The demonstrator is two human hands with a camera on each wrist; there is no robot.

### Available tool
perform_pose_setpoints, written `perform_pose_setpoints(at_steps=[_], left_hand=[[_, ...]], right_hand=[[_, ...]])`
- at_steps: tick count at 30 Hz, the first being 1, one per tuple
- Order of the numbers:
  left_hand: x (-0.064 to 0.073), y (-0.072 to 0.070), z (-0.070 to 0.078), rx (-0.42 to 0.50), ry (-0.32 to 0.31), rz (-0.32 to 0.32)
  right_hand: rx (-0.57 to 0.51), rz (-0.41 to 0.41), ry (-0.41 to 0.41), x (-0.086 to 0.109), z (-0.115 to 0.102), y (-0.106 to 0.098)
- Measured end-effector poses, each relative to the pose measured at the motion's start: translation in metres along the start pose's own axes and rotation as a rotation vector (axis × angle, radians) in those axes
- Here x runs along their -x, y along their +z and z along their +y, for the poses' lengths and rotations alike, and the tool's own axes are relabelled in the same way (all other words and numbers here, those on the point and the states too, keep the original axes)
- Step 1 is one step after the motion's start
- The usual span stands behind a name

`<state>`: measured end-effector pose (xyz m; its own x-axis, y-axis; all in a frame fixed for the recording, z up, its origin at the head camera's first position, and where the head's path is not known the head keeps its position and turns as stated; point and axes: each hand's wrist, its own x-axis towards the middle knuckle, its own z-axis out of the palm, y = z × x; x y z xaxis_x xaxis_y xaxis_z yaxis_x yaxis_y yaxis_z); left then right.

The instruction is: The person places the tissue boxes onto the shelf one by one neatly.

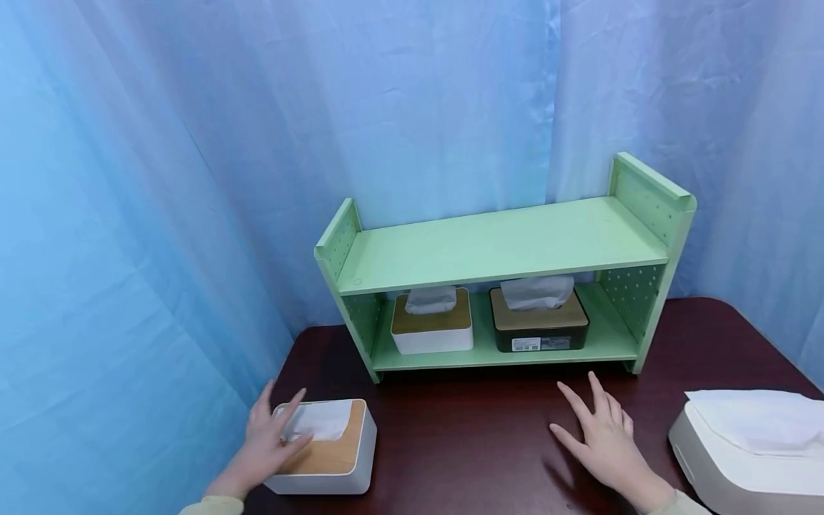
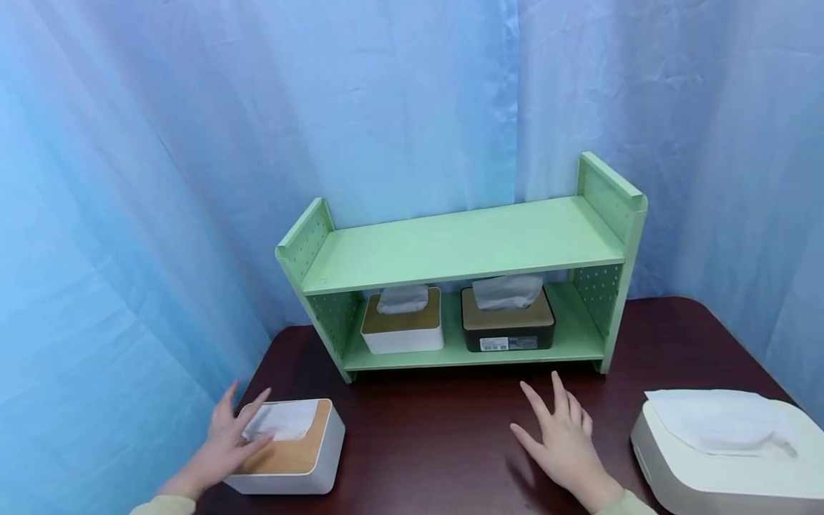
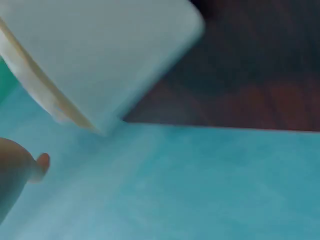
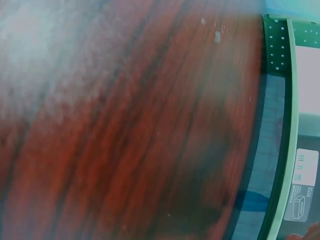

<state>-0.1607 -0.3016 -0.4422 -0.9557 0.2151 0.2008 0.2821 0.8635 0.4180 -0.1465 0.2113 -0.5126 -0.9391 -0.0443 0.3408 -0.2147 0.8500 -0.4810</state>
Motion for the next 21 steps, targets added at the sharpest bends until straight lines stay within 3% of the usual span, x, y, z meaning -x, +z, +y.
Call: perform_pose_setpoints(at_steps=[7,10,17,21], left_hand=[[0.011,-0.009,-0.037,0.106,-0.316,-0.176],[0.012,-0.005,-0.046,0.153,-0.398,-0.205],[0.013,0.007,-0.05,0.249,-0.353,-0.223],[0.015,0.011,-0.051,0.268,-0.305,-0.194]], right_hand=[[-0.032,-0.017,-0.005,0.002,-0.005,0.008],[-0.054,-0.03,-0.013,0.002,-0.009,0.012],[-0.071,-0.021,-0.044,0.001,-0.016,0.019],[-0.069,-0.026,-0.038,-0.001,-0.018,0.02]])
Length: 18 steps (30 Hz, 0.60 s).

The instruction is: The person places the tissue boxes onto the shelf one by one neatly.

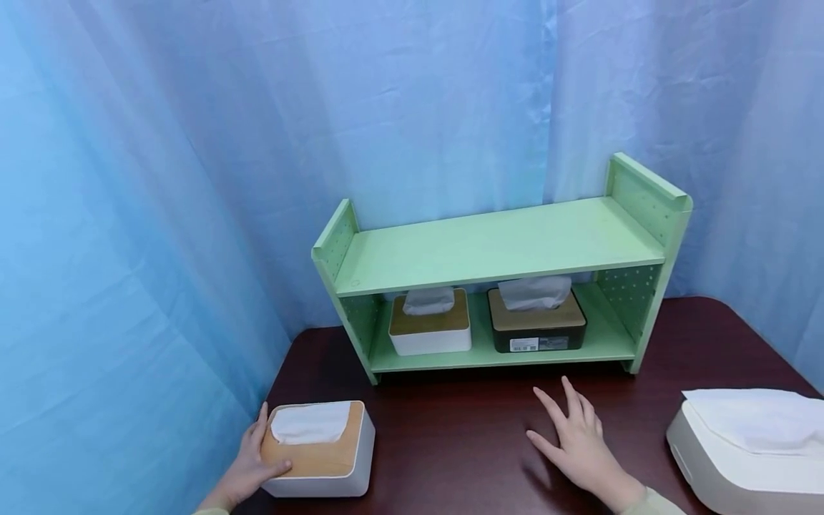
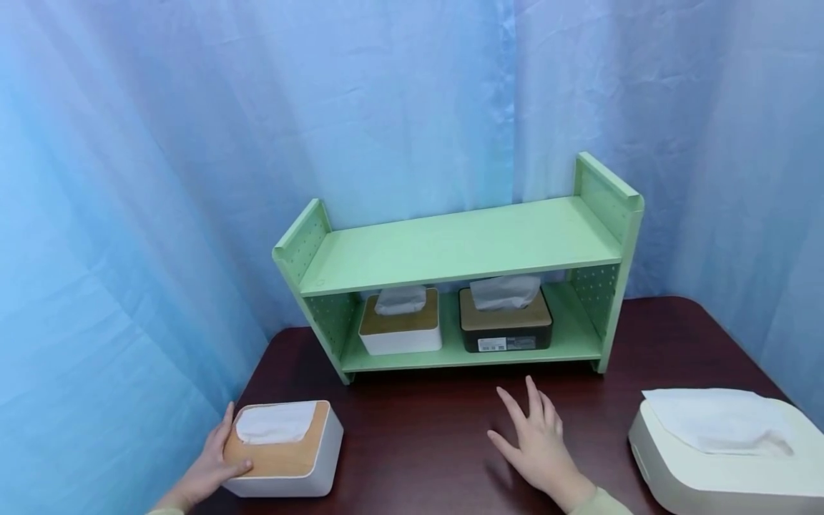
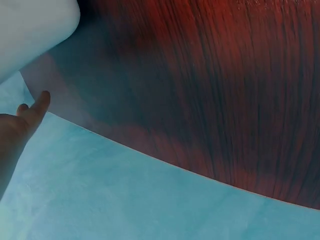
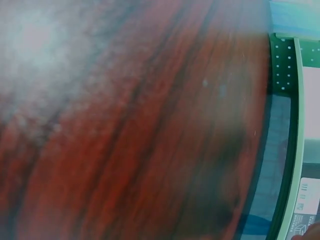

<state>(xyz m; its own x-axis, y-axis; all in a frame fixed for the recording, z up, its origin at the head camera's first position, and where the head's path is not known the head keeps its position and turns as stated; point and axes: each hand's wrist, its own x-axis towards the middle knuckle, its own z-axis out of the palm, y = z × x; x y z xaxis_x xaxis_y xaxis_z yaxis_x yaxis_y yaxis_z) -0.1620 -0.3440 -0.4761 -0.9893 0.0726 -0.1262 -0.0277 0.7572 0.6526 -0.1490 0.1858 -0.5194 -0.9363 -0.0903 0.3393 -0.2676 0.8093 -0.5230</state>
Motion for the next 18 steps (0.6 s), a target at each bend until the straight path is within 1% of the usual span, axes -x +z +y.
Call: perform_pose_setpoints(at_steps=[4,7,9,11,13,14,16,18], left_hand=[[0.001,0.0,-0.003,0.014,0.044,0.004],[0.002,-0.001,-0.005,-0.004,0.077,0.006],[0.003,-0.001,-0.005,-0.019,0.085,0.008],[0.004,-0.002,-0.005,-0.004,0.074,-0.004],[0.004,-0.002,-0.003,0.041,0.042,-0.027],[0.004,-0.001,-0.002,0.067,0.022,-0.042],[0.003,0.001,0.0,0.122,0.004,-0.067],[0.003,0.003,0.003,0.145,0.01,-0.077]], right_hand=[[0.001,0.0,0.0,-0.003,-0.003,0.0],[0.001,-0.013,0.002,-0.007,-0.008,0.0],[0.0,-0.028,0.003,-0.011,-0.013,-0.002],[-0.007,-0.043,-0.001,-0.016,-0.019,-0.003],[-0.031,-0.063,-0.007,-0.022,-0.026,-0.003],[-0.05,-0.077,-0.007,-0.024,-0.029,-0.003],[-0.098,-0.108,-0.006,-0.03,-0.037,-0.001],[-0.157,-0.14,-0.003,-0.035,-0.044,0.003]])
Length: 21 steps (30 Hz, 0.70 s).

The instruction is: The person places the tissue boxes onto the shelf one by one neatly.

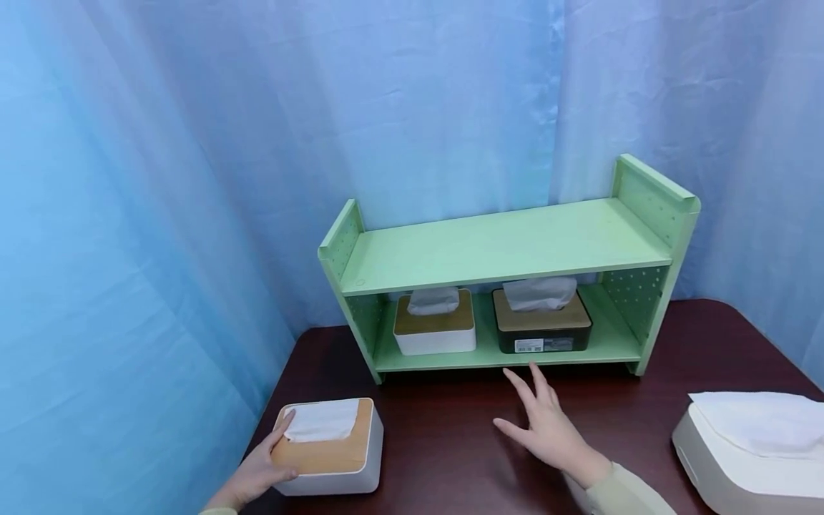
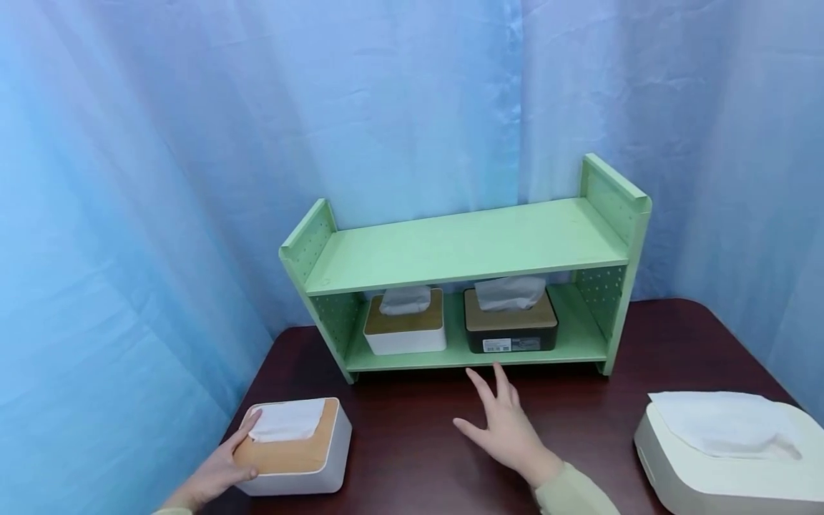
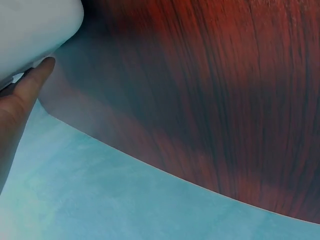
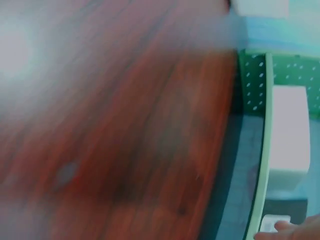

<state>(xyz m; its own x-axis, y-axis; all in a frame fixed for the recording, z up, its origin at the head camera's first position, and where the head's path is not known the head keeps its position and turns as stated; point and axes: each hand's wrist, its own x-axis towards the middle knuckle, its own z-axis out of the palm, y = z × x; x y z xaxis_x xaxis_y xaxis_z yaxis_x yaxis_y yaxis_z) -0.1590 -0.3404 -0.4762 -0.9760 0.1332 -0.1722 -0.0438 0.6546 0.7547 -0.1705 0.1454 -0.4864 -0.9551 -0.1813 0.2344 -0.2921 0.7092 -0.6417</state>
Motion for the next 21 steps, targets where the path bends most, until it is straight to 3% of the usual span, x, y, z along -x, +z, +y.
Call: perform_pose_setpoints(at_steps=[8,16,21], left_hand=[[-0.003,0.007,0.005,-0.036,0.003,0.009],[-0.005,0.017,0.016,0.01,0.014,0.011],[-0.007,0.026,0.019,0.014,0.017,0.017]], right_hand=[[-0.212,-0.207,0.009,-0.015,-0.028,0.021],[-0.283,-0.341,-0.143,-0.018,-0.05,0.048],[-0.292,-0.355,-0.206,-0.016,-0.059,0.059]])
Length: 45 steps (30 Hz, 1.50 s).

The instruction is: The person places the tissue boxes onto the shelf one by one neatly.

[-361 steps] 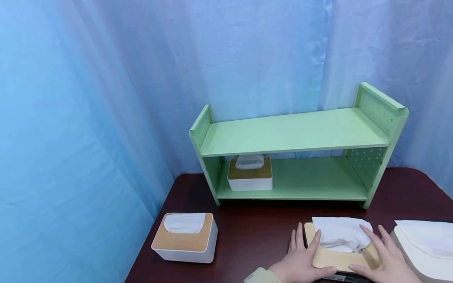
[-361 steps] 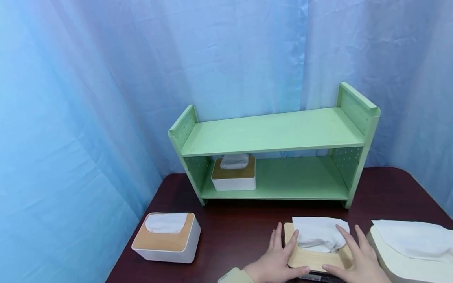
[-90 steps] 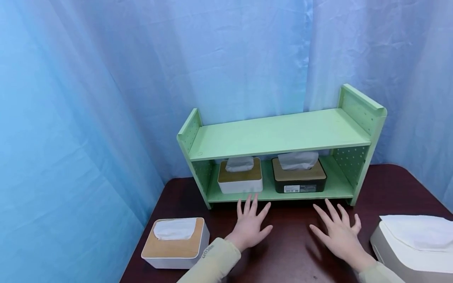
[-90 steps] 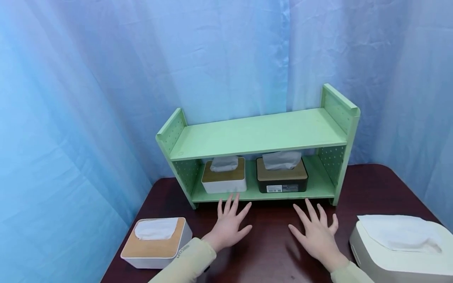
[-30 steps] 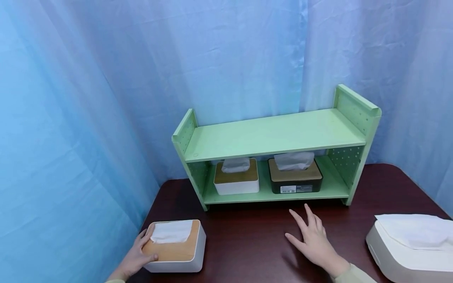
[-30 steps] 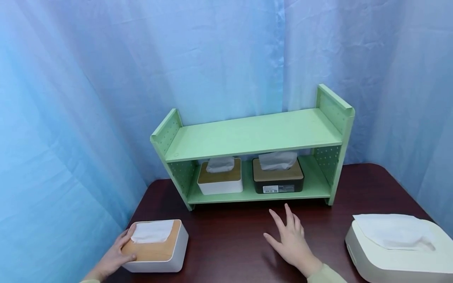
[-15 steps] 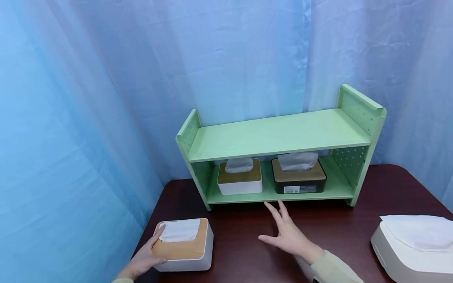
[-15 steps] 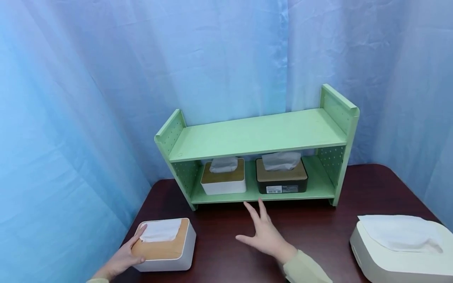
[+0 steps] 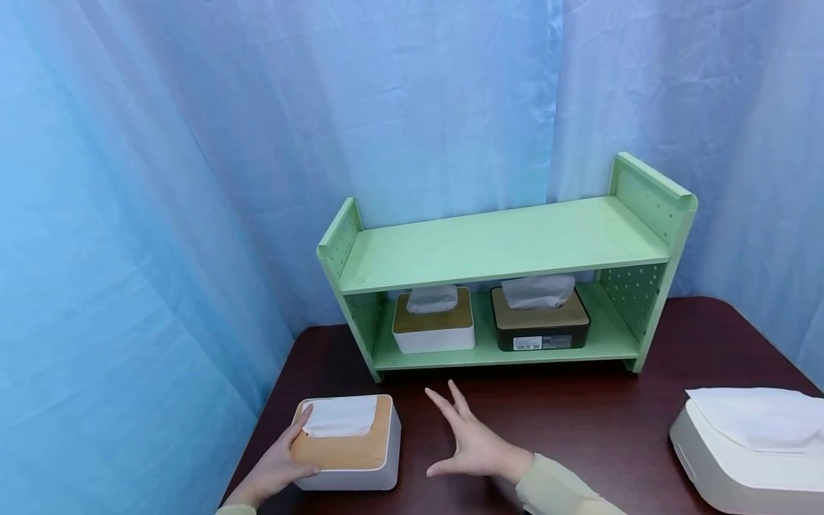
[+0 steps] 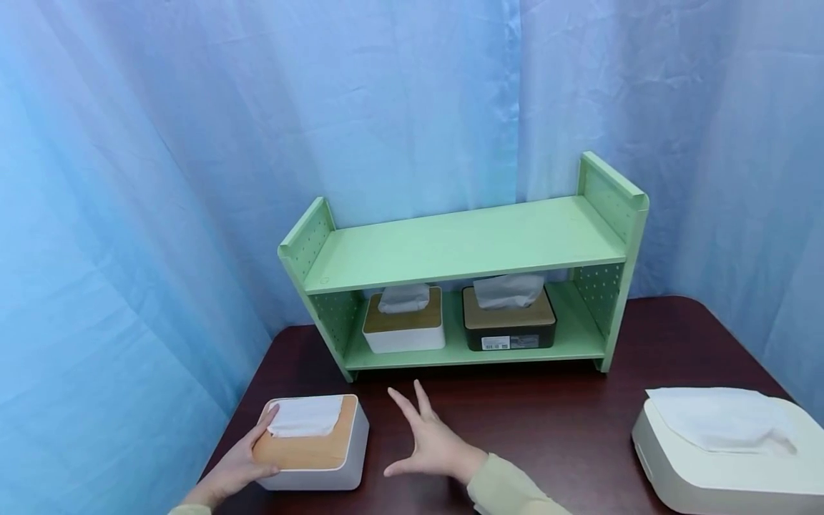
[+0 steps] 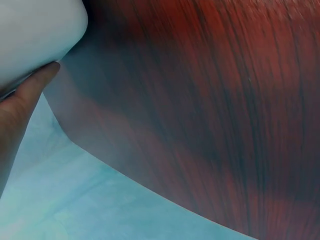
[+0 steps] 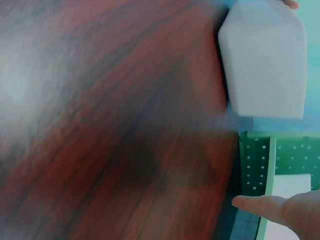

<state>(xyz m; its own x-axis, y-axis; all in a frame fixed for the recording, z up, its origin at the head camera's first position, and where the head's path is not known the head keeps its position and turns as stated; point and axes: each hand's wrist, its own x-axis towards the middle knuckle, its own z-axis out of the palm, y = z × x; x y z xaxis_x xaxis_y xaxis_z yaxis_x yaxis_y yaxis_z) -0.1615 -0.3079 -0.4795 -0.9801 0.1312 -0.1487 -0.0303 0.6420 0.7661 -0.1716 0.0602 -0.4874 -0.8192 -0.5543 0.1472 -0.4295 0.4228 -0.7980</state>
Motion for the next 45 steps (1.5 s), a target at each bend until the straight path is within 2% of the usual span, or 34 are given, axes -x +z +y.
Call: perform_pose_setpoints(at_steps=[6,11,19,24,28,34,41,45], left_hand=[[-0.003,0.01,0.004,-0.004,0.0,0.019],[-0.004,0.022,0.012,-0.01,0.004,0.025],[-0.006,0.042,0.026,-0.017,0.017,0.039],[-0.007,0.057,0.036,-0.006,0.044,0.048],[-0.008,0.067,0.043,-0.006,0.077,0.034],[-0.006,0.078,0.054,-0.026,0.119,-0.026],[-0.009,0.096,0.068,-0.018,0.191,-0.018],[-0.012,0.105,0.075,-0.01,0.209,-0.026]], right_hand=[[0.008,0.006,0.009,-0.009,-0.008,0.008],[-0.001,-0.026,0.021,-0.011,-0.014,0.013],[0.016,-0.042,-0.013,-0.011,-0.014,0.019],[-0.002,-0.042,0.001,-0.008,-0.01,0.021],[0.01,-0.008,0.012,-0.003,-0.004,0.021],[0.037,0.053,-0.001,0.009,0.005,0.017],[0.056,0.132,0.02,0.018,0.017,0.012],[0.065,0.184,0.042,0.021,0.024,0.007]])
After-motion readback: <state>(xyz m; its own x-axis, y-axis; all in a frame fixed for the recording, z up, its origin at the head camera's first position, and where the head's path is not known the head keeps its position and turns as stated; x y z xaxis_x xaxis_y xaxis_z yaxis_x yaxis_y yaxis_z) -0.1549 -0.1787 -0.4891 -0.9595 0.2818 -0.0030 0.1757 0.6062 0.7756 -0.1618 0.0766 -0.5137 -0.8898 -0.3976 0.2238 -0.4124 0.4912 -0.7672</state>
